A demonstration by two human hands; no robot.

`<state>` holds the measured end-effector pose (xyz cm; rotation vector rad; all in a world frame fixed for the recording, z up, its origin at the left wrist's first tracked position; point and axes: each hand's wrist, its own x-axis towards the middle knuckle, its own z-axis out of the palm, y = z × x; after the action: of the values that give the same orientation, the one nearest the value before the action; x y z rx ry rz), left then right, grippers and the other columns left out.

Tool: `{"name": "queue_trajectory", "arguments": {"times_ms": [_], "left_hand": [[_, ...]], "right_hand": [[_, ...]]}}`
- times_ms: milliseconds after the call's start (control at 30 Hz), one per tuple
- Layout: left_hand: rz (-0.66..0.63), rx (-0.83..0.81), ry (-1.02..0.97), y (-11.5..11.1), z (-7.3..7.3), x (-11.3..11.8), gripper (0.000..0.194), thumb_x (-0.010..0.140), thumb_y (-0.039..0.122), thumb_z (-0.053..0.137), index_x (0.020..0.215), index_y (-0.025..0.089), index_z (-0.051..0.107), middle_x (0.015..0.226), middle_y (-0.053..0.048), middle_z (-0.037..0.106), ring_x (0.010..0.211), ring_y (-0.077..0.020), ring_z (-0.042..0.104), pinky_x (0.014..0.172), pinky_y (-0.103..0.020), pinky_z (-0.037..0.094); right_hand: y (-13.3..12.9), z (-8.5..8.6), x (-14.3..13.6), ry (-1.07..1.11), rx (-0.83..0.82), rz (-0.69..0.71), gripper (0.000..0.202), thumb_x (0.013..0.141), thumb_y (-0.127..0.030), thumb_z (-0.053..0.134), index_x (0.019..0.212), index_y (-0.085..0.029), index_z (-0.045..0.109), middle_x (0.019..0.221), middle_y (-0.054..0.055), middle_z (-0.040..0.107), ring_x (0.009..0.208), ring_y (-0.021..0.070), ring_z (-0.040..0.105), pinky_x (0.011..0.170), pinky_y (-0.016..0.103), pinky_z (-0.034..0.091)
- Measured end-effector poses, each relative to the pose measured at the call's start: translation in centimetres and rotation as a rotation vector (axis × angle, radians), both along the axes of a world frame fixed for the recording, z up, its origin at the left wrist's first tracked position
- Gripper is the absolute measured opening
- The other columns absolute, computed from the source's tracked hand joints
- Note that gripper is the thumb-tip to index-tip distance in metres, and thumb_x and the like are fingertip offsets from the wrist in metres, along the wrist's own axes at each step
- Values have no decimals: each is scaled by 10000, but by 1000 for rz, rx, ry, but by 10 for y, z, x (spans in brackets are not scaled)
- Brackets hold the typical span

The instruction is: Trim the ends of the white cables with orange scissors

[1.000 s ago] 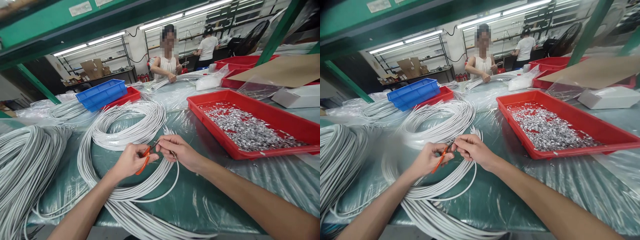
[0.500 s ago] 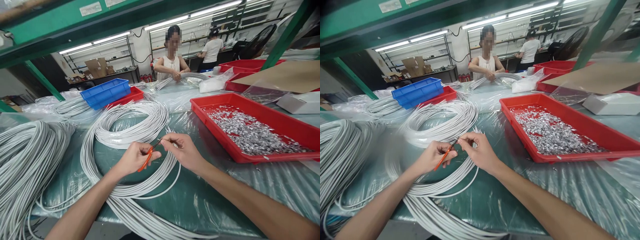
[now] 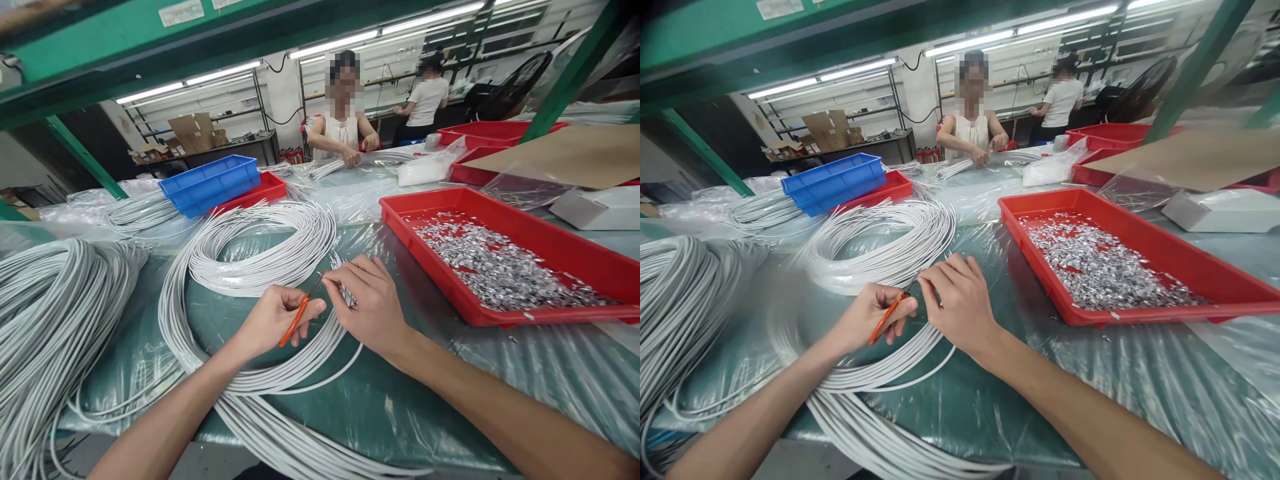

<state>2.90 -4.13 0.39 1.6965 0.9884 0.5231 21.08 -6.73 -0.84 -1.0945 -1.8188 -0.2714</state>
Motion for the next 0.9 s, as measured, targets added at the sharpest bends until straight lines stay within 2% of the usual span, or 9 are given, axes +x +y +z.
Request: {"name": "queue_trajectory", "arguments": {"times_ms": [167,333,467,700,900], "left_hand": [[6,71,-43,2,-4,0,399,804,473,669,632,141,531,548,10,583,460,-81,516,463,-185,394],[11,114,-3,0,0,1,376,790,456,686,653,137,542,548,20,543,510,-86,485,504,-196,373],[32,132,37,-1,4,1,403,780,474,687,626,143,517,530,28,513,499,-83,459,488,-201,333],[-3,200,89,1,1,-2,405,773,492,684,634,145,527,549,30,501,521,-84,428,495,-210,299],[-4,245,117,2,1,-3,413,788,482,671,615,143,512,549,34,489,529,-80,412,503,-213,292]], "right_hand": [[-2,2,0,272,-306,173,197,945,-186,472,812,-180,617,738,31,660,675,160,532,656,298,366],[-1,1,0,443,-565,332,261,978,-289,407,833,-177,594,733,24,591,613,138,485,551,267,324],[0,2,0,554,-648,462,292,960,-339,436,769,-175,583,710,18,546,642,140,467,569,269,313],[3,9,2,790,-837,622,306,859,-392,546,667,-159,592,554,-52,337,499,89,261,495,266,201],[3,7,2,798,-893,640,317,857,-417,562,685,-154,605,538,-63,298,494,85,248,480,256,200]]}}
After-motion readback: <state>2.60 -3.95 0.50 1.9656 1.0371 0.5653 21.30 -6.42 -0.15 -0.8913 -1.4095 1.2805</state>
